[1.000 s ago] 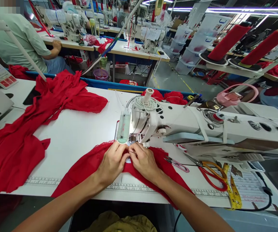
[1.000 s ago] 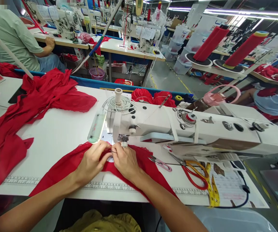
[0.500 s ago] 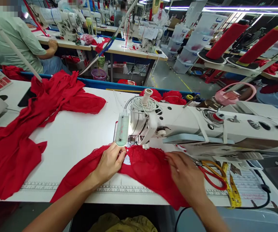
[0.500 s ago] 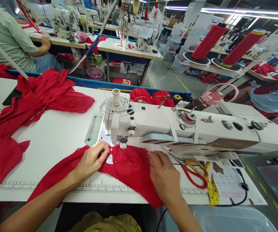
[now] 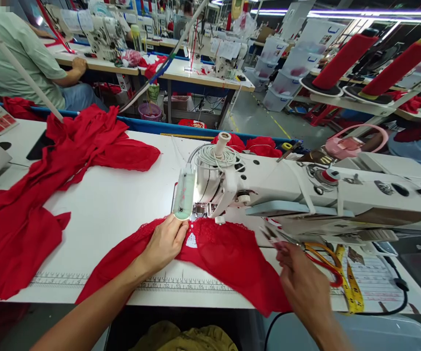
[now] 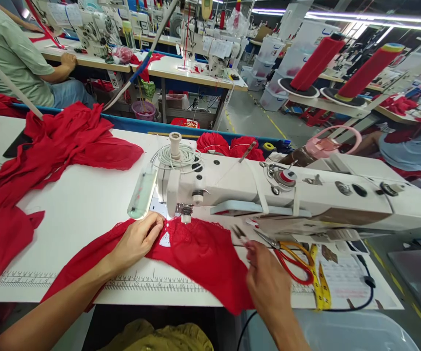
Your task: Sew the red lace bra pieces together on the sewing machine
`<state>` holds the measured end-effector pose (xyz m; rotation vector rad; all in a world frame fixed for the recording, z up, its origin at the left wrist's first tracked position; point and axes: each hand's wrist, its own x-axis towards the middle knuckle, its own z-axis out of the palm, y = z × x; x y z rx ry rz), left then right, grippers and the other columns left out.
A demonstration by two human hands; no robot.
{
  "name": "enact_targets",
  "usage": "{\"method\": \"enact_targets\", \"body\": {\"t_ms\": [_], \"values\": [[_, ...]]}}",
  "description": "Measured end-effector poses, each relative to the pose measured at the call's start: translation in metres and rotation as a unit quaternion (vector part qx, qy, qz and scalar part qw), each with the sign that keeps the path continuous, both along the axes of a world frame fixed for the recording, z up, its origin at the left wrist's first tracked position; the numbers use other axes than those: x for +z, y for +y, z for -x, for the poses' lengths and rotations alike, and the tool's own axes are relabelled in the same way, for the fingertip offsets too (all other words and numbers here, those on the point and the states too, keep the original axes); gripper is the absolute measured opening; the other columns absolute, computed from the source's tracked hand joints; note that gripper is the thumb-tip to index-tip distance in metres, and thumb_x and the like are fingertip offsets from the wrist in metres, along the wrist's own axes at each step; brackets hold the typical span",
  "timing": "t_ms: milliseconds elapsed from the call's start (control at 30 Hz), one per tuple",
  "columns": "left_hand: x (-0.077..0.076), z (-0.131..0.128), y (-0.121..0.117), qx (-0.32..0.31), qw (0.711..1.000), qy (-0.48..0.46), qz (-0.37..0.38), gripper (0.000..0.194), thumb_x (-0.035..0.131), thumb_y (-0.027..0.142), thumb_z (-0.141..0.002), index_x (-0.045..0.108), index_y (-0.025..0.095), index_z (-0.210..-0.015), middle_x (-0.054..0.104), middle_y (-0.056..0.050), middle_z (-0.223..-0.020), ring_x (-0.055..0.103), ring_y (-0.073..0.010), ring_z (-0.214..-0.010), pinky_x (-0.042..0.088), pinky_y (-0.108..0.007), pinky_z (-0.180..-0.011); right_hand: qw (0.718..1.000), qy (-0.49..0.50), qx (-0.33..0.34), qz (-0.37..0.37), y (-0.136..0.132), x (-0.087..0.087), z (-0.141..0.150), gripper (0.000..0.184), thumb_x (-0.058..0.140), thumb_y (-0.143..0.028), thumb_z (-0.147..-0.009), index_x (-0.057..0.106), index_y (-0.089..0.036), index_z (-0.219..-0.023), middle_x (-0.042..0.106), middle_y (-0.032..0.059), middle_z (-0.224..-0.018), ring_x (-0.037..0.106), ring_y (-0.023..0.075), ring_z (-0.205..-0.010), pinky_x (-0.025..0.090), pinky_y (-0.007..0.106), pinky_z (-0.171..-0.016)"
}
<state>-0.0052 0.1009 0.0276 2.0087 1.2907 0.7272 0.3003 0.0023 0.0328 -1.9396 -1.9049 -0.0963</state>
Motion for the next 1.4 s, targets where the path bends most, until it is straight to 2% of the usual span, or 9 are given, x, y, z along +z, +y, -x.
{"method": "enact_targets", "body": {"t_ms": [133,367,667,800,933,1000,1067,1167,1400], "values": [[0.002,0.000,0.000,0.000,1.000,-0.002,0.012,0.022,0.034,0.030,-0.100,0.047,0.022,-0.084,0.060,-0.004,-0.090,0.059,-0.0202,-0.079,0.047,-0.034,-0.074,0.990,-0.010,0.141,0.011,0.019,0.014,0.065,0.021,0.038,-0.032,-0.104,0.057,-0.022,-0.101,0.074,0.0038,-0.083,0.070,0.0185,-0.066,0.045,0.028,-0.055],[-0.002,0.000,0.001,0.001,1.000,-0.003,0.029,0.022,0.033,0.031,-0.100,0.046,0.023,-0.085,0.058,-0.005,-0.090,0.057,-0.0209,-0.080,0.045,-0.036,-0.076,0.972,-0.158,0.167,0.045,0.049,0.014,0.116,0.035,0.038,-0.037,-0.107,0.053,-0.020,-0.080,0.064,0.0013,-0.061,0.061,0.0153,-0.052,0.018,0.029,-0.047],[0.002,0.000,0.000,0.001,0.999,-0.022,0.047,0.021,0.032,0.029,-0.101,0.047,0.022,-0.088,0.060,-0.005,-0.094,0.057,-0.0201,-0.083,0.045,-0.034,-0.075,0.973,-0.162,0.162,-0.024,0.053,0.007,0.112,0.046,0.028,-0.035,-0.110,0.053,-0.019,-0.075,0.060,0.0002,-0.057,0.056,0.0128,-0.049,0.020,0.029,-0.048],[0.003,-0.001,0.000,0.002,0.998,-0.049,0.044,0.020,0.035,0.026,-0.101,0.050,0.021,-0.088,0.061,-0.005,-0.097,0.059,-0.0201,-0.088,0.047,-0.033,-0.078,0.969,-0.235,0.030,-0.074,0.055,0.006,0.069,0.041,0.033,-0.037,-0.108,0.063,-0.015,-0.091,0.065,0.0036,-0.062,0.059,0.0143,-0.052,0.028,0.027,-0.049],[0.008,-0.001,-0.005,0.005,1.000,-0.029,-0.009,0.015,0.041,0.021,-0.099,0.053,0.020,-0.090,0.061,-0.005,-0.094,0.060,-0.0188,-0.084,0.047,-0.031,-0.074,0.953,-0.293,-0.059,-0.045,0.055,0.012,0.030,0.036,0.044,-0.035,-0.104,0.068,-0.013,-0.089,0.069,0.0128,-0.075,0.066,0.0246,-0.071,0.034,0.029,-0.048],[0.012,-0.001,-0.009,0.000,0.998,0.010,-0.061,0.014,0.042,0.020,-0.100,0.055,0.020,-0.094,0.061,-0.005,-0.094,0.060,-0.0184,-0.081,0.048,-0.030,-0.072,0.964,-0.252,-0.012,-0.080,0.052,0.014,0.033,0.027,0.047,-0.027,-0.102,0.070,-0.014,-0.098,0.072,0.0146,-0.089,0.068,0.0271,-0.086,0.047,0.031,-0.056],[0.015,-0.002,-0.013,-0.009,0.991,0.068,-0.113,0.018,0.040,0.018,-0.102,0.056,0.019,-0.093,0.061,-0.004,-0.090,0.059,-0.0180,-0.076,0.047,-0.030,-0.069,0.974,-0.154,0.108,-0.126,0.049,0.014,0.051,0.026,0.046,-0.016,-0.101,0.070,-0.016,-0.112,0.073,0.0117,-0.106,0.068,0.0234,-0.099,0.056,0.032,-0.075],[0.009,-0.003,-0.018,-0.039,0.972,0.150,-0.176,0.025,0.036,0.012,-0.101,0.057,0.018,-0.088,0.062,-0.004,-0.085,0.060,-0.0189,-0.074,0.049,-0.030,-0.067,0.956,-0.028,0.273,-0.104,0.051,0.009,0.090,0.033,0.044,-0.010,-0.100,0.069,-0.022,-0.117,0.073,0.0040,-0.116,0.067,0.0173,-0.108,0.058,0.028,-0.089],[-0.029,0.008,-0.033,-0.039,0.934,0.226,-0.275,0.030,0.036,0.010,-0.101,0.061,0.014,-0.117,0.060,-0.014,-0.137,0.052,-0.0288,-0.131,0.049,-0.043,-0.099,0.964,-0.068,0.253,-0.049,0.061,-0.013,0.116,0.028,0.053,-0.034,-0.101,0.071,-0.020,-0.117,0.072,0.0058,-0.122,0.068,0.0246,-0.107,0.061,0.030,-0.061]]}}
